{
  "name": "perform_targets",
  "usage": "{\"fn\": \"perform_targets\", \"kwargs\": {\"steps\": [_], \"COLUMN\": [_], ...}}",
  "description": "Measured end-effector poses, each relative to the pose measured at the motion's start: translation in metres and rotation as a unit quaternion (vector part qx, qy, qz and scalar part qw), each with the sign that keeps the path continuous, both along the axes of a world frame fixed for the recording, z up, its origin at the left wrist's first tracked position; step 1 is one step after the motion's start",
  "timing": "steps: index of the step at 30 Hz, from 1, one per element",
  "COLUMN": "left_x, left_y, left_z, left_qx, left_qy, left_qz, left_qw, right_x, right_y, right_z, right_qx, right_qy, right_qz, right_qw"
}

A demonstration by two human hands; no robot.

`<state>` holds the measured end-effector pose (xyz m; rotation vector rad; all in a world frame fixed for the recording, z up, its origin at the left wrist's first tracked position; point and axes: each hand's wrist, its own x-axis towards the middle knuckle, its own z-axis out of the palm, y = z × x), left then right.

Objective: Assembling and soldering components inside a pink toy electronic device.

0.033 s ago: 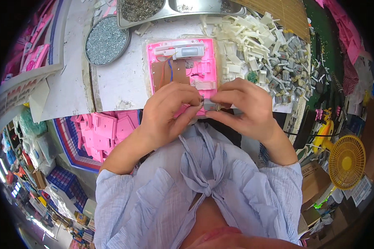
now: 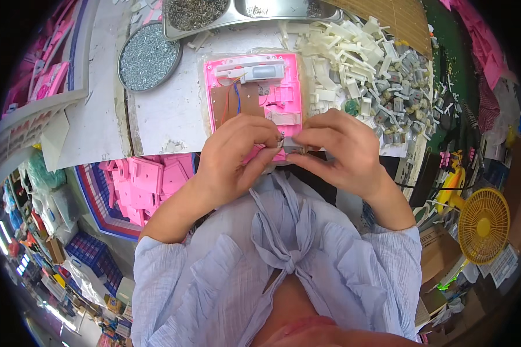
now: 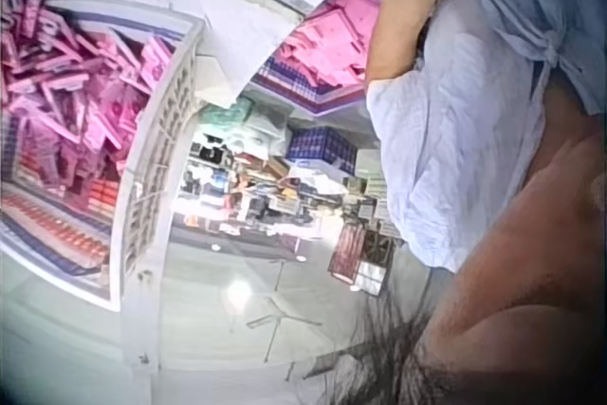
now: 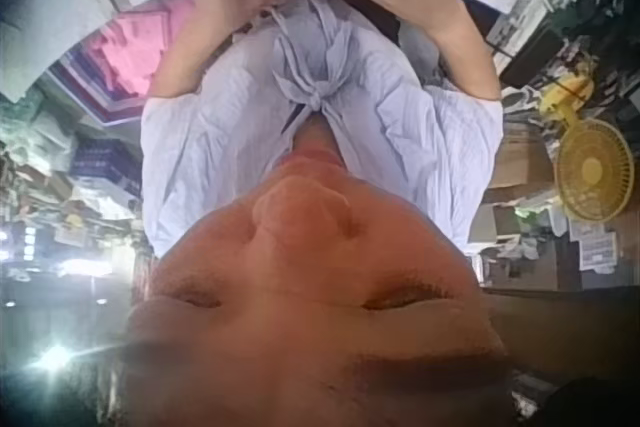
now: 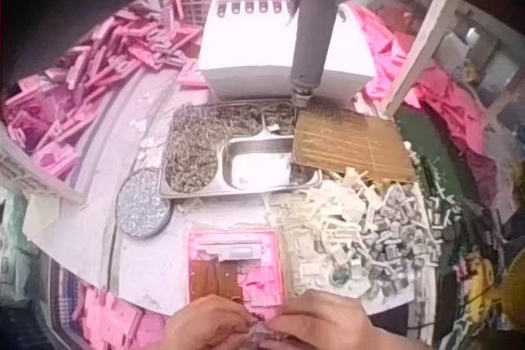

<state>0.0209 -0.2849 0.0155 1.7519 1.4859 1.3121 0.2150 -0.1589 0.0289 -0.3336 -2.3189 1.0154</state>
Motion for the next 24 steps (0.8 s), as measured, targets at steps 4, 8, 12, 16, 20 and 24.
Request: {"fn": "perform_targets", "kwargs": {"steps": [4,8,12,16,20,24], "left_x": [0.000,0.005,0.007,0.006,-0.024,-0.053], "left_y": [-0.002,-0.004,-0.009,-0.013,-0.015,0.016], "left_z": [-0.004,-0.007,-0.007,-0.003,0.000,-0.004], "left_qx": [-0.018,-0.003,-0.002,-0.010,0.058,0.018], "left_qy": [0.015,0.032,0.029,0.038,0.100,0.128], "left_qz": [-0.006,0.044,0.075,0.083,0.125,0.169], "left_qw": [1.000,0.999,0.997,0.996,0.985,0.977], "right_x": [0.000,0.001,0.001,0.001,0.006,0.000], "right_y": [-0.004,-0.005,-0.005,-0.003,0.008,0.026], "right_z": [-0.003,-0.007,-0.012,-0.015,-0.010,-0.026], "right_qx": [0.084,0.096,0.100,0.101,0.061,-0.019], "right_qy": [0.016,0.033,0.047,0.050,0.020,-0.002], "right_qz": [0.002,-0.010,-0.020,-0.029,-0.057,-0.118], "right_qw": [0.996,0.995,0.994,0.993,0.996,0.993]}}
